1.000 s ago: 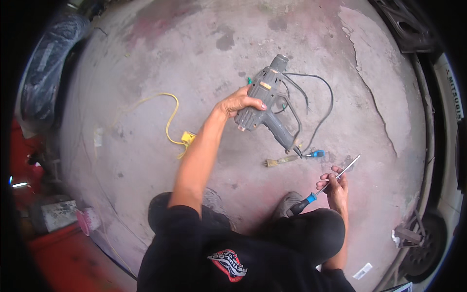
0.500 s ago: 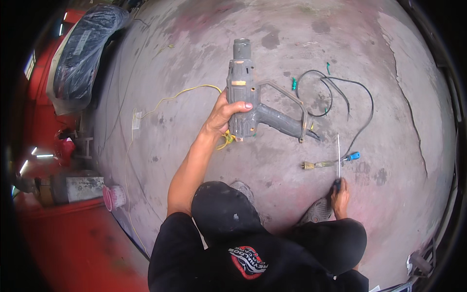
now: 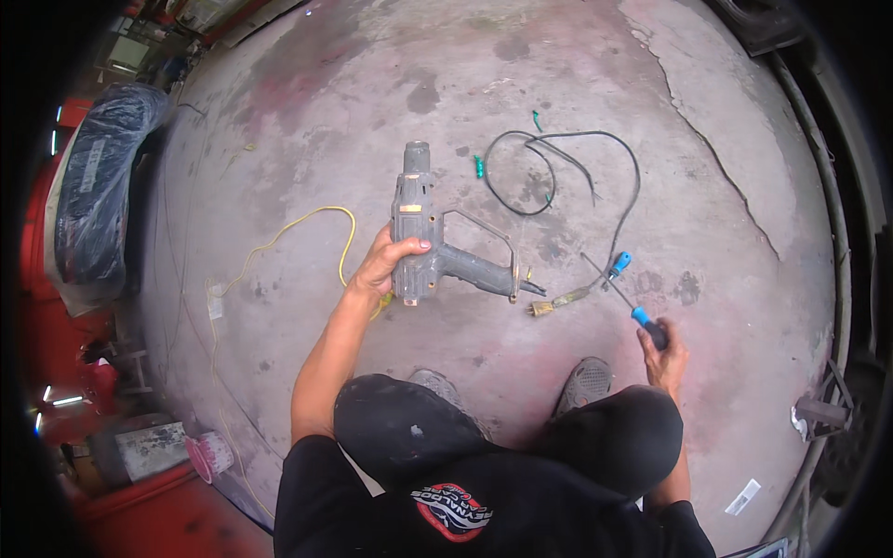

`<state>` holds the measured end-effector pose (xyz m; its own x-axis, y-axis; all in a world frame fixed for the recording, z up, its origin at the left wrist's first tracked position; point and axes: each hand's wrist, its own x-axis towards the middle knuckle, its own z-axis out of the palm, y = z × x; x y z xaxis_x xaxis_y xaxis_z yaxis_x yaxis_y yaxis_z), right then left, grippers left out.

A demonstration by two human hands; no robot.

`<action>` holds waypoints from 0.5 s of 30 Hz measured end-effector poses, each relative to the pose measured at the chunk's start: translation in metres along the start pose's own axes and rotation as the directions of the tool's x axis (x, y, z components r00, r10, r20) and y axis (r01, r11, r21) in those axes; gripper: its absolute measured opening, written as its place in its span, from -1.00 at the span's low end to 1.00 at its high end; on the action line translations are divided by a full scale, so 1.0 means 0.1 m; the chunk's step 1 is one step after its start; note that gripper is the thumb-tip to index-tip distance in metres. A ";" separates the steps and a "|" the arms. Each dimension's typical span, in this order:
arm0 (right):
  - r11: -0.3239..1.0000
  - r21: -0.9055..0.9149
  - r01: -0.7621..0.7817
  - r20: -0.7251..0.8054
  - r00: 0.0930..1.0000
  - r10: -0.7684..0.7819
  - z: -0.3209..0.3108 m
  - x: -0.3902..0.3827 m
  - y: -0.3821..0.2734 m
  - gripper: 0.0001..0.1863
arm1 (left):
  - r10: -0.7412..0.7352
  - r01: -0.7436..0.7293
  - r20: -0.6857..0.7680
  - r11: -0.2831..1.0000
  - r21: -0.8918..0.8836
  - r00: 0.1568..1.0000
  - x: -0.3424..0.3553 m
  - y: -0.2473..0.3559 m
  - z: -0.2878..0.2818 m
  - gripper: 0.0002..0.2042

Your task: The person sits on the floor, picks up a power tool, and uses a screwdriver to remove screws from its casing before extracting a piece of paper from inside.

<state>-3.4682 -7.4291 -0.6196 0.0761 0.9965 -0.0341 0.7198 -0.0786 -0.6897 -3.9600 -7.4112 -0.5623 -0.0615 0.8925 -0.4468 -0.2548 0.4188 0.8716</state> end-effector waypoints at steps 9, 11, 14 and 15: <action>0.879 -0.138 0.457 0.194 0.883 -0.428 -0.44 0.47 -1.51 -0.58 | -0.248 0.227 0.044 0.933 0.279 0.968 0.53 -1.13 -0.28 -0.27; 0.863 -0.166 0.477 0.288 0.861 -0.420 -0.37 0.49 -1.68 -0.56 | -0.310 0.300 0.001 0.921 0.248 0.951 0.62 -1.38 -0.40 -0.22; 0.717 -0.095 0.691 0.442 0.674 -0.592 -0.24 0.50 -2.01 -0.55 | -0.350 0.341 -0.023 0.890 0.303 0.936 0.68 -1.60 -0.55 -0.09; 0.715 -0.092 0.693 0.462 0.665 -0.586 -0.18 0.52 -2.12 -0.55 | -0.362 0.354 -0.027 0.891 0.285 0.932 0.68 -1.63 -0.59 -0.09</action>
<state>-3.6045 -7.3612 -0.4620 -0.6902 0.7220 0.0472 0.6306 0.6322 -0.4502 -3.9797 -7.4283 -0.7465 0.0090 0.6755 -0.7373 0.0263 0.7369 0.6755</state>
